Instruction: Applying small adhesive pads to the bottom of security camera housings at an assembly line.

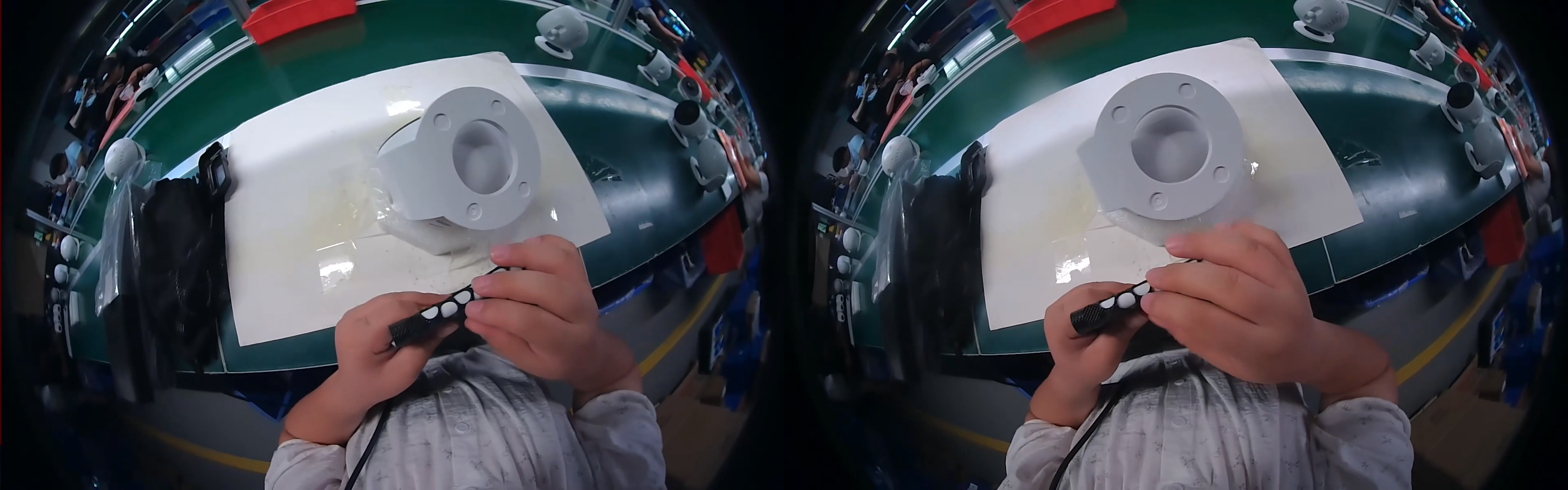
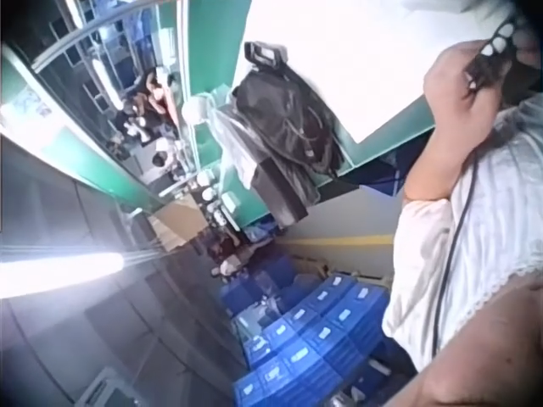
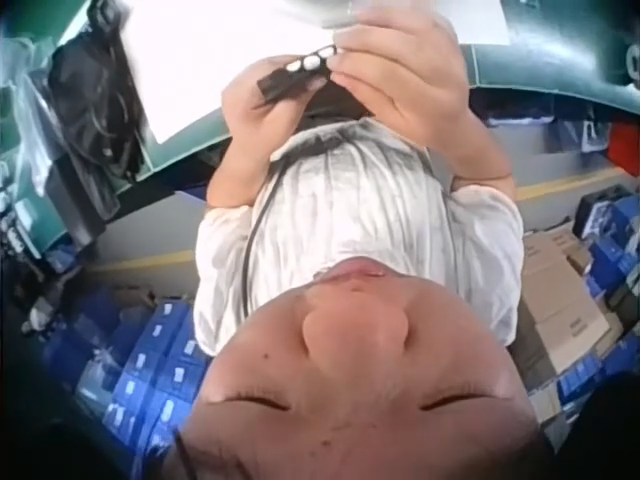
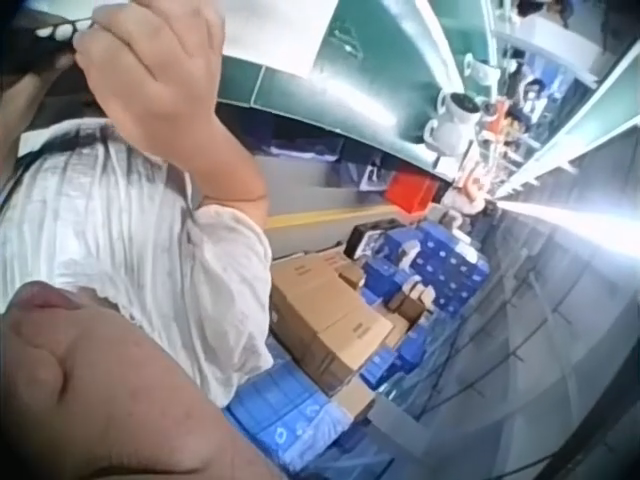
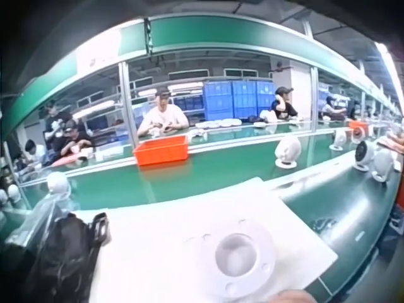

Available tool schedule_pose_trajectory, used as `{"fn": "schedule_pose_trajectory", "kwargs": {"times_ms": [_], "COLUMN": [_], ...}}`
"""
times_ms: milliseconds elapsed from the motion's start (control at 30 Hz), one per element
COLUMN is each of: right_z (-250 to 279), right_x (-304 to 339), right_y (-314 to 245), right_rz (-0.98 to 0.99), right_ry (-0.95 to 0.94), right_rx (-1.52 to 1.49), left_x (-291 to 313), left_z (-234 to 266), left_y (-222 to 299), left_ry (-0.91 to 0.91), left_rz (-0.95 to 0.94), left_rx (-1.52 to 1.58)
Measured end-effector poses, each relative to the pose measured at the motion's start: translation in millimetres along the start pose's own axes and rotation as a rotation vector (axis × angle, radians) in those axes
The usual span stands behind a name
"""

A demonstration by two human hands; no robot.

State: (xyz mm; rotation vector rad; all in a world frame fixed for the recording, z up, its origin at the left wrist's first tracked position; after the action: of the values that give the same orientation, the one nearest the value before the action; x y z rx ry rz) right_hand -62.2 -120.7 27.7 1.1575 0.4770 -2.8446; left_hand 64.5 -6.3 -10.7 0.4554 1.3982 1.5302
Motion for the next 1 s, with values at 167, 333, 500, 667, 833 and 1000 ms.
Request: {"fn": "schedule_pose_trajectory", "kwargs": {"times_ms": [167, 333, 500, 667, 833, 1000], "right_z": [-10.3, -4.2, -6.7, -8.9, 2.3, -2.5], "right_x": [4.7, 6.7, -7.7, -3.3, -13.2, -35.2], "right_y": [6.3, -1.4, -2.0, -10.7, -7.7, -3.4], "right_rz": [0.018, 0.189, 0.104, 0.259, 0.005, -0.064], "right_ry": [0.105, 0.156, 0.15, 0.138, 0.058, -0.165], "right_rx": [-0.004, 0.046, -0.188, -0.052, -0.467, -0.532], "left_x": [-1.4, -2.5, -2.9, -3.5, -5.2, -7.1], "left_z": [-0.5, 1.3, 1.5, 3.6, 1.2, 0.3], "left_y": [3.3, 2.2, 3.4, 3.0, 4.3, 7.1], "left_ry": [-0.005, -0.017, -0.069, -0.092, -0.093, -0.11], "left_rz": [-0.023, -0.103, -0.177, -0.182, -0.147, -0.246], "left_rx": [0.01, 0.001, -0.058, -0.09, -0.099, -0.139]}}
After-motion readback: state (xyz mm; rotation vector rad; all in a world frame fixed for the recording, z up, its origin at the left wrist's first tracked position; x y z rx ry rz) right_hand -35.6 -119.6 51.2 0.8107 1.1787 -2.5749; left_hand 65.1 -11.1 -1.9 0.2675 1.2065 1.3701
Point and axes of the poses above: each hand's wrist, its own x-axis away from the middle knuckle, its own z-axis out of the back of the hand, y = z × x, the point moved 2 cm from there along -x, towards the middle knuckle, and after that the axes turned 1 degree about z, right-handed, at the moved point
